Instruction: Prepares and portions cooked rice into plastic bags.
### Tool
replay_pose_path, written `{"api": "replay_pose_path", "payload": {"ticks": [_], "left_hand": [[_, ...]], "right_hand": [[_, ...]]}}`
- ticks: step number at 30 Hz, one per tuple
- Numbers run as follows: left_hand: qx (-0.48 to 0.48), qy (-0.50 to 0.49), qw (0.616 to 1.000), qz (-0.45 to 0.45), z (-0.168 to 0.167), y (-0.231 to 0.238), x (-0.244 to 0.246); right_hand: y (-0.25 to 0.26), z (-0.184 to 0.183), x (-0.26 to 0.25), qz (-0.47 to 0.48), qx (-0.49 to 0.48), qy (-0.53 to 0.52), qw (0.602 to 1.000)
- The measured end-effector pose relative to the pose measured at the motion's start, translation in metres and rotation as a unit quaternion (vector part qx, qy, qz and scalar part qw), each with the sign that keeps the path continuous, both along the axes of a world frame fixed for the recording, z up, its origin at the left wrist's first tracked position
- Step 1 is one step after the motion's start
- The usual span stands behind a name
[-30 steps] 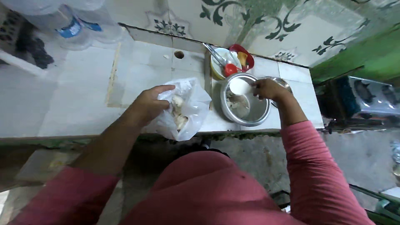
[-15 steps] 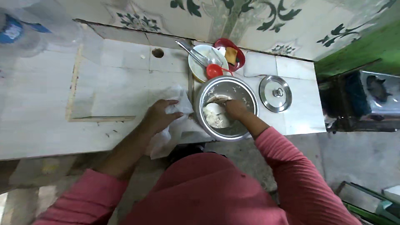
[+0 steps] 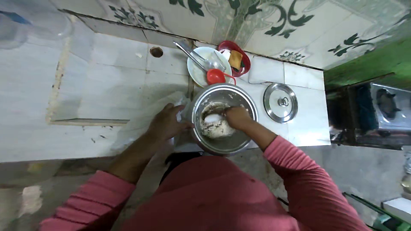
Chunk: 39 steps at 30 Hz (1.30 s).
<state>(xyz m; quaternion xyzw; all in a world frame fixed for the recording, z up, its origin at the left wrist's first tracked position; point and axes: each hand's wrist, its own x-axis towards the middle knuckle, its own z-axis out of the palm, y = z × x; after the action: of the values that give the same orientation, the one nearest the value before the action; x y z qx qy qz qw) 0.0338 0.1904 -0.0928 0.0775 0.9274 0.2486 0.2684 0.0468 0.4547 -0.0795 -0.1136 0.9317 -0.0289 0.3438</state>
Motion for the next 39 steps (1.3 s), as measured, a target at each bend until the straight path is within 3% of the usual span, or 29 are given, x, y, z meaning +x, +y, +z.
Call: {"api": "replay_pose_path", "payload": {"ticks": [3, 6, 10, 13, 18, 22, 25, 28, 34, 37, 39], "left_hand": [[-0.006, -0.019, 1.0, -0.004, 0.0, 0.003, -0.002], [0.005, -0.005, 1.0, -0.006, -0.007, -0.001, -0.003], [0.008, -0.024, 1.0, 0.008, -0.005, 0.001, -0.004], [0.004, -0.043, 0.999, 0.017, -0.003, 0.002, -0.005], [0.006, -0.041, 0.999, 0.013, -0.003, -0.003, -0.01], [0.028, -0.038, 0.999, 0.017, 0.019, -0.035, -0.017], [0.038, -0.009, 0.999, 0.021, 0.048, -0.069, -0.014], [0.075, 0.037, 0.996, 0.038, 0.07, -0.103, -0.004], [0.112, 0.054, 0.987, 0.107, 0.102, -0.144, 0.022], [0.107, 0.041, 0.986, 0.121, 0.108, -0.152, 0.03], [0.094, 0.033, 0.987, 0.123, 0.111, -0.154, 0.034]], "right_hand": [[0.012, 0.022, -0.02, -0.042, 0.09, 0.029, 0.995], [0.013, 0.012, -0.021, -0.042, 0.134, -0.049, 0.989], [0.016, -0.018, 0.006, -0.009, 0.059, -0.125, 0.99], [0.006, -0.052, 0.031, -0.051, -0.026, -0.128, 0.99], [-0.007, -0.072, 0.028, -0.135, -0.09, -0.125, 0.979], [-0.004, -0.045, 0.012, -0.142, -0.046, -0.085, 0.985], [0.0, -0.028, -0.007, -0.142, -0.015, 0.044, 0.989], [-0.011, -0.034, -0.02, -0.112, -0.007, 0.107, 0.988], [-0.011, -0.037, 0.012, 0.06, -0.055, 0.029, 0.996], [0.013, -0.025, 0.015, 0.048, -0.003, 0.034, 0.998], [0.017, -0.016, 0.016, 0.025, 0.085, 0.024, 0.996]]}}
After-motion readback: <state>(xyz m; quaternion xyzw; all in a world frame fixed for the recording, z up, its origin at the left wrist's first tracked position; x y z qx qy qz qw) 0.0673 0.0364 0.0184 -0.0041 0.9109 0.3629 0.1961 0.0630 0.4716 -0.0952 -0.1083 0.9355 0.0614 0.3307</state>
